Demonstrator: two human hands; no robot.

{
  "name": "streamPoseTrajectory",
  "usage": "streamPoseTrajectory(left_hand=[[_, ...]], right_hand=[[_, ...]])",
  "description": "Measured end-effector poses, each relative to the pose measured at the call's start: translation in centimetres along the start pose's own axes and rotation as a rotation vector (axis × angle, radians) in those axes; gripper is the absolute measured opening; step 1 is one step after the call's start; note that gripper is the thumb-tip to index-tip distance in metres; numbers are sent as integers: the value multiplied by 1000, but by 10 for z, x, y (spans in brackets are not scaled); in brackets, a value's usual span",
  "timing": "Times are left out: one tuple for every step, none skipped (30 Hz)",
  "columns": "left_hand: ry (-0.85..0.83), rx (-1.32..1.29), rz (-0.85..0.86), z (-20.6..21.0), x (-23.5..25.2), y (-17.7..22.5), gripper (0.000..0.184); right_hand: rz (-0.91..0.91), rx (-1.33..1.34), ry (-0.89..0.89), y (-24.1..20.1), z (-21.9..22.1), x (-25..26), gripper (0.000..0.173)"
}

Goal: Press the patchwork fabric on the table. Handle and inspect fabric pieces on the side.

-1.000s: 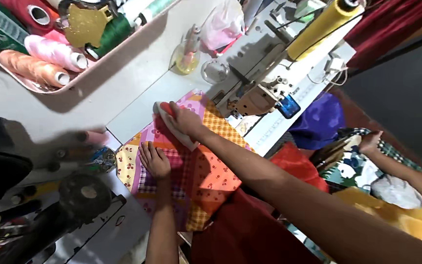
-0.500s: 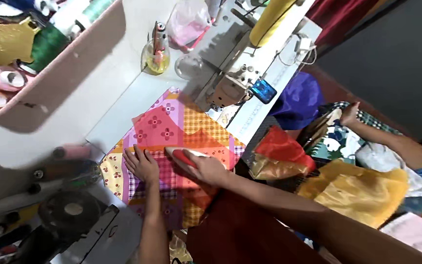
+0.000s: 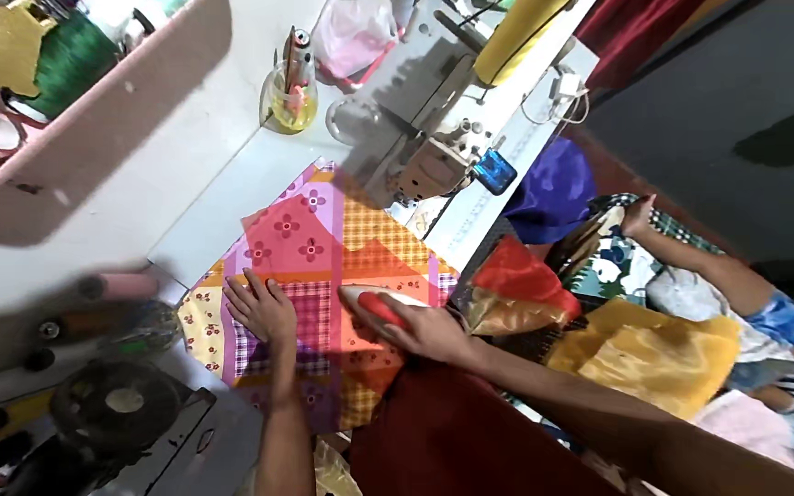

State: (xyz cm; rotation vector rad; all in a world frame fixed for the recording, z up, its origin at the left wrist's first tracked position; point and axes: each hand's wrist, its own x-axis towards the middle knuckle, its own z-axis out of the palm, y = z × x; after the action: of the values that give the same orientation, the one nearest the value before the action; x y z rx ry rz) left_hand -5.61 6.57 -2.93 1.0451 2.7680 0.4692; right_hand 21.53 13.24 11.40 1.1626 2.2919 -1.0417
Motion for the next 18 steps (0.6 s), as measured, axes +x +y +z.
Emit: streamPoseTrajectory(left_hand=[[-5, -2, 1, -1, 0, 0, 57], [4, -17, 6, -2, 0, -1, 55], [22, -51, 16, -2, 0, -2, 54], [40, -105, 21, -4, 0, -4, 52], [54, -167, 16, -6, 0, -6, 51], [56, -224, 12, -8, 1, -8, 51], [48, -279, 12, -11, 2, -10, 51], [28, -330, 11, -15, 2, -13, 51], [14, -378, 8, -20, 1, -14, 50], [13, -413, 1, -26, -3, -15, 48], [20, -431, -12, -33, -10, -13, 46], [36, -446, -37, -41, -22, -11, 43], [65, -465, -74, -47, -37, -10, 40], [97, -494, -122, -52, -54, -10, 39], [120, -537, -184, -55, -74, -9, 40], [136, -585, -252, -57, -94, -7, 41], [164, -621, -314, -55, -115, -6, 42], [191, -642, -362, -52, -136, -3, 42]], right_hand=[[-20, 3, -22, -17, 3, 9, 61], [-32, 14, -32, -33, 3, 21, 60], [-33, 28, -37, -48, -2, 35, 59], [-33, 50, -28, -60, -8, 50, 57], [-42, 70, 0, -69, -14, 65, 55], [-56, 83, 36, -75, -21, 82, 55], [-74, 74, 76, -80, -29, 100, 54], [-87, 56, 109, -84, -40, 119, 53], [-90, 46, 133, -88, -53, 138, 52], [-90, 34, 149, -92, -66, 158, 52], [-98, 33, 172, -93, -78, 176, 52], [-110, 38, 189, -94, -89, 191, 52], [-126, 42, 202, -95, -95, 201, 51], [-138, 46, 209, -96, -95, 204, 51], [-145, 45, 209, -98, -91, 201, 52], [-159, 37, 200, -99, -82, 193, 52], [-183, 28, 178, -103, -70, 179, 53], [-213, 23, 139, -106, -55, 161, 52]])
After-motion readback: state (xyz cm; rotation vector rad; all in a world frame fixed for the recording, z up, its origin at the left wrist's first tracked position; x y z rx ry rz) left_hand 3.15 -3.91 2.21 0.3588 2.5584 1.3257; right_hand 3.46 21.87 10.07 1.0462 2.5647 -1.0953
